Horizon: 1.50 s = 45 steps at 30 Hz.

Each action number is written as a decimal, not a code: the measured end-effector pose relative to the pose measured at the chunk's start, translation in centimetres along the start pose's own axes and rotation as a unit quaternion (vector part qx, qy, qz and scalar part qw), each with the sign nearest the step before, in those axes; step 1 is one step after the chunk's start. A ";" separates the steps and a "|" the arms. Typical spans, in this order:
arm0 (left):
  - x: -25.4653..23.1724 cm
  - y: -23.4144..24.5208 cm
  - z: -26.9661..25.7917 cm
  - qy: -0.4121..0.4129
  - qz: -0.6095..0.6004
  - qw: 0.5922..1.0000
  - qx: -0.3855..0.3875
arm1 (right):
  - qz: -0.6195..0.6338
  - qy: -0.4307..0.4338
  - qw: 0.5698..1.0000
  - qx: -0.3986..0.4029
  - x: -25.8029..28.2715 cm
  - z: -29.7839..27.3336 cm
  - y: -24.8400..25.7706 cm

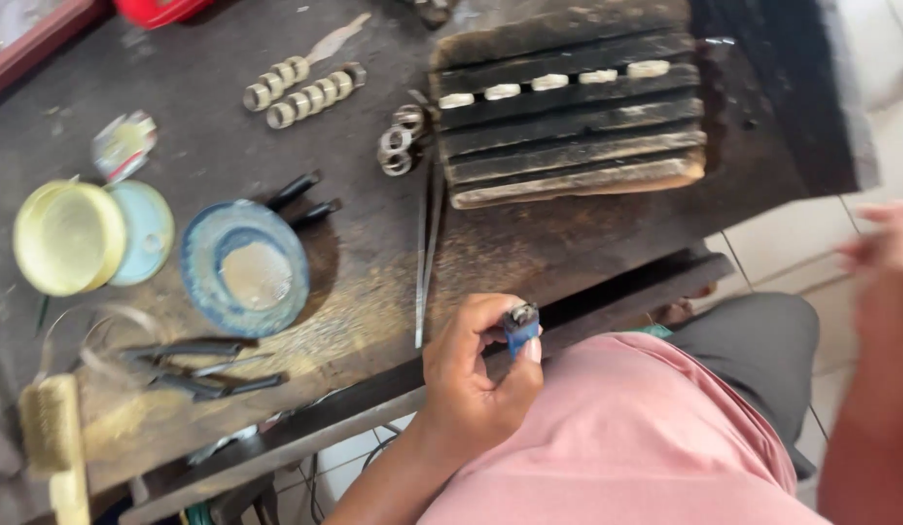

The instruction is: Arranging small metal components on a soldering block and soldering them together using a gas torch.

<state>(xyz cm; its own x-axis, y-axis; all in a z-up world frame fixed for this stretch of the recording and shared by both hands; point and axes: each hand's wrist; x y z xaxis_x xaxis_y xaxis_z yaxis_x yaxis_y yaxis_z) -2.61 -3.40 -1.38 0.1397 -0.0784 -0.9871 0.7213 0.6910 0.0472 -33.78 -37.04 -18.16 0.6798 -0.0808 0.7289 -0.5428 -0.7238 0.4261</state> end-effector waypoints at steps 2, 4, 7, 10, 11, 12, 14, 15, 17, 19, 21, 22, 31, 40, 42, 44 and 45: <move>1.0 -1.3 0.3 -0.125 -0.006 0.992 0.012 | -0.021 0.082 0.964 -0.250 8.0 -1.8 -8.5; 2.2 -1.9 -0.3 -0.149 0.046 0.987 0.037 | -0.003 -0.002 0.981 -0.195 7.3 -1.0 -11.1; 2.8 -2.4 -0.2 -0.174 0.110 0.977 0.050 | 0.015 -0.040 0.996 -0.076 7.0 -0.4 -14.4; 2.8 -2.2 -0.4 -0.164 0.124 0.977 0.054 | 0.006 0.008 1.000 -0.024 7.6 0.0 -16.2; 2.8 -2.2 -0.5 -0.150 0.130 0.978 0.065 | 0.001 0.013 1.000 -0.026 7.8 0.2 -16.5; 2.9 -2.2 -0.3 -0.152 0.135 0.977 0.060 | 0.001 0.019 1.000 -0.022 8.0 0.8 -16.5; 2.9 -2.2 -0.3 -0.156 0.120 0.978 0.063 | -0.013 0.020 0.999 -0.034 8.0 1.4 -16.5; 2.8 -2.1 -0.4 -0.158 0.122 0.978 0.061 | -0.012 0.023 0.999 -0.033 8.1 1.6 -16.7; 2.8 -2.1 -0.3 -0.144 0.115 0.981 0.066 | -0.024 0.026 0.998 -0.051 8.4 2.2 -17.0; 2.6 -2.1 -0.3 -0.148 0.116 0.980 0.064 | -0.029 0.032 0.997 -0.062 8.4 2.2 -17.4; 2.5 -2.0 -0.2 -0.154 0.118 0.979 0.061 | -0.033 0.039 0.996 -0.074 8.6 2.1 -17.9; 2.5 -2.0 -0.2 -0.151 0.118 0.980 0.063 | -0.038 0.042 0.995 -0.084 8.6 2.1 -18.2; 2.6 -2.1 -0.3 -0.134 0.124 0.981 0.067 | -0.068 0.041 0.985 -0.154 7.1 1.7 -18.6; 2.5 -2.2 -0.1 -0.150 0.097 0.982 0.062 | -0.107 0.036 0.971 -0.213 5.8 1.5 -19.3; 2.4 -2.2 -0.2 -0.152 0.093 0.982 0.060 | -0.113 0.032 0.967 -0.225 5.0 1.0 -19.3; 2.3 -2.2 -0.1 -0.151 0.089 0.983 0.058 | -0.126 0.030 0.961 -0.245 4.3 0.6 -19.2; 2.4 -2.2 -0.1 -0.151 0.089 0.983 0.057 | -0.127 0.031 0.961 -0.245 3.9 0.3 -19.2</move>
<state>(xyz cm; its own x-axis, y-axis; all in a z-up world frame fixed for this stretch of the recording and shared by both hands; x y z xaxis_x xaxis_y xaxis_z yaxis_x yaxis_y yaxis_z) -3.94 -5.03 -3.82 0.4523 -0.1854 -0.8724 0.7360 0.6300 0.2477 -20.56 -23.65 -23.69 0.7980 0.1081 0.5928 -0.5413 -0.3038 0.7840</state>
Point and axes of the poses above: each hand's wrist, its own z-axis towards the middle knuckle, its own y-axis out of the back of the hand, x = y × z, and after that the axes turned 10 degrees about -z, right-handed
